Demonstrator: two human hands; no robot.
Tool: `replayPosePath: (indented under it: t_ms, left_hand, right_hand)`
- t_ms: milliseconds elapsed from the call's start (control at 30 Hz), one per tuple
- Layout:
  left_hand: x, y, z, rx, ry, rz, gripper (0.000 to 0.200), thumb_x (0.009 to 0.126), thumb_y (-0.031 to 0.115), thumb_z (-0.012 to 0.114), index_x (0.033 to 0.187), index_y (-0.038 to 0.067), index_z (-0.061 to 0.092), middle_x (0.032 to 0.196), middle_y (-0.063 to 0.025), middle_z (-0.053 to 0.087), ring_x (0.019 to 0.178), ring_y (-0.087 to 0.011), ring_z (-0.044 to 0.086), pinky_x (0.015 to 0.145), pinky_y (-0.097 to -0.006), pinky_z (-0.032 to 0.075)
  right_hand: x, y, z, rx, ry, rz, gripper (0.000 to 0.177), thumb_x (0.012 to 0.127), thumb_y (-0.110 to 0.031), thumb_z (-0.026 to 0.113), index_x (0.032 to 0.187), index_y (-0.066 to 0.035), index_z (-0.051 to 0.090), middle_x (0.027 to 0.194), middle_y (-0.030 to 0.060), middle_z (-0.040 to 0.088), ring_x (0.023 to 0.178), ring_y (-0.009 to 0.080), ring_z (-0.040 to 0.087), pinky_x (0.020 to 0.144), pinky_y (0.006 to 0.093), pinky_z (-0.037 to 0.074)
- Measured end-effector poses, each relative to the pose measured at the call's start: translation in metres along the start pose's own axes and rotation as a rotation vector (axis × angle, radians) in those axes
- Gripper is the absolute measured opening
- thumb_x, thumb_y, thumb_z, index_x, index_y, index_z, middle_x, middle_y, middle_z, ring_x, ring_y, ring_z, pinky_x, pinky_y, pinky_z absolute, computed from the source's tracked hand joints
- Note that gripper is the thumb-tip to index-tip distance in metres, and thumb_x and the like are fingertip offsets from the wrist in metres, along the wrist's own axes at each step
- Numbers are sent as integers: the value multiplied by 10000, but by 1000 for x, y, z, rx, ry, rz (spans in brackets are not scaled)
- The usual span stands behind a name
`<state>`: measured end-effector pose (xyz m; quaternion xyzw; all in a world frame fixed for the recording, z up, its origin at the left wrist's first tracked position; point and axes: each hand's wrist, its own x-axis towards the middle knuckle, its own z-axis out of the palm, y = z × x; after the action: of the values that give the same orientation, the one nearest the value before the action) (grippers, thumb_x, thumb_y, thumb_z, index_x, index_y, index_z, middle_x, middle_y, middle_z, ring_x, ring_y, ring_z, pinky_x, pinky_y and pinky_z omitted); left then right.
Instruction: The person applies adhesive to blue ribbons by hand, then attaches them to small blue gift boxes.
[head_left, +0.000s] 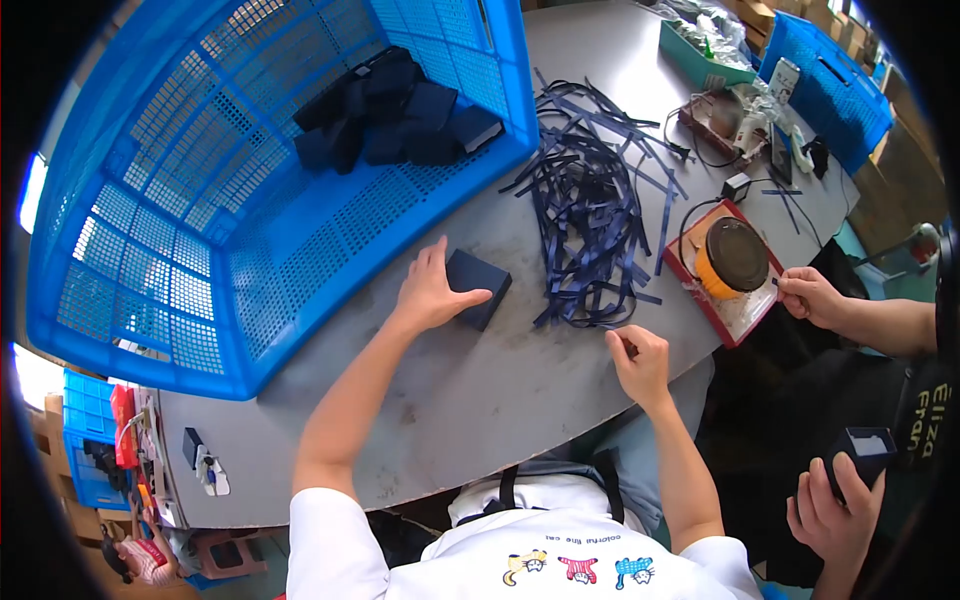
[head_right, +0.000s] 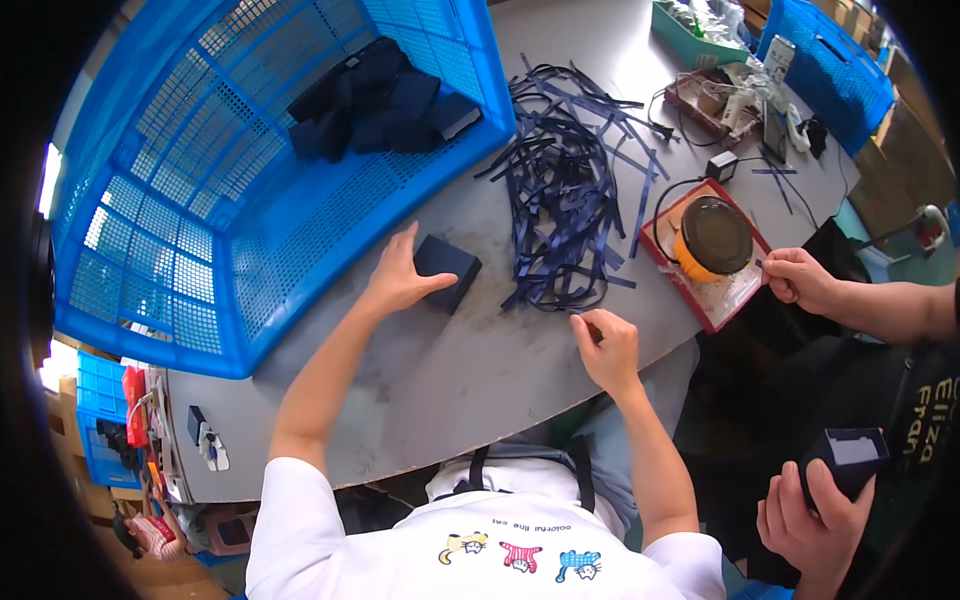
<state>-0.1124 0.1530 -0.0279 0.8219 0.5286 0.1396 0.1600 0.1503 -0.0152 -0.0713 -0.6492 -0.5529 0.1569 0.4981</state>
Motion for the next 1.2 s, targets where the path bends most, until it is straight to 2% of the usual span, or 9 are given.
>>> replayPosePath:
  t_ms: [133,300,400,533,667,867,1000,1100,1200]
  left_hand:
    - [-3,16,-2,-65,-92,-1,900,619,418,773,1300,15,345,1275,-191,441,1189,-328,435,976,-396,375]
    - [-35,29,-18,-171,-99,145,839,598,227,804,1302,105,364,1152,-152,528,1050,-305,531,883,-388,434]
    - [-51,31,-31,-465,-297,110,739,593,164,786,1247,119,447,1028,-88,542,843,-200,529,759,-314,447]
    - [-73,25,-29,-571,-298,187,630,598,89,785,1152,106,485,1038,-49,547,871,-178,548,771,-308,449]
    - [-89,26,-28,-871,-202,191,529,617,-5,768,1047,104,480,1053,-40,563,937,-152,558,807,-307,451]
    - [-95,39,-30,-865,-304,262,720,606,22,773,1253,112,469,1053,-54,587,949,-165,559,827,-306,443]
    - [-95,51,-28,-856,-342,324,654,605,29,760,1215,90,530,1051,-78,596,970,-188,559,816,-306,452]
    - [-94,68,-31,-845,-389,372,678,604,22,751,1236,79,511,1111,-93,569,974,-215,559,828,-316,451]
    - [-87,92,-28,-641,-264,717,702,594,11,737,1250,70,496,1307,-136,428,946,-272,572,813,-360,478]
  right_hand:
    - [-1,-5,-2,6,20,19,115,771,-73,649,704,13,616,603,113,567,510,208,536,485,290,405]
    - [9,-28,4,-223,101,-321,71,709,-70,693,716,-72,623,651,42,549,599,205,555,514,307,435]
    - [18,-35,18,-331,29,-333,99,696,-132,710,723,-88,626,700,18,534,677,200,547,562,303,447]
    - [32,-25,42,-373,-93,-287,107,697,-152,710,689,-81,630,739,25,532,717,209,537,608,325,458]
    - [39,-42,37,-124,57,-256,76,697,-103,711,711,-62,648,741,38,574,735,224,551,631,329,458]
    - [42,-71,3,530,35,149,202,820,-15,607,1019,-48,604,710,49,635,624,66,579,531,194,400]
    - [37,-74,-33,779,-253,159,228,851,29,499,1055,55,596,942,115,654,821,116,601,672,213,457]
    - [20,-96,-48,779,-271,210,249,827,60,510,1049,44,620,942,111,655,765,93,576,615,199,444]
    - [0,-89,-54,719,-254,363,149,782,37,604,912,39,677,842,65,632,661,59,522,549,178,391]
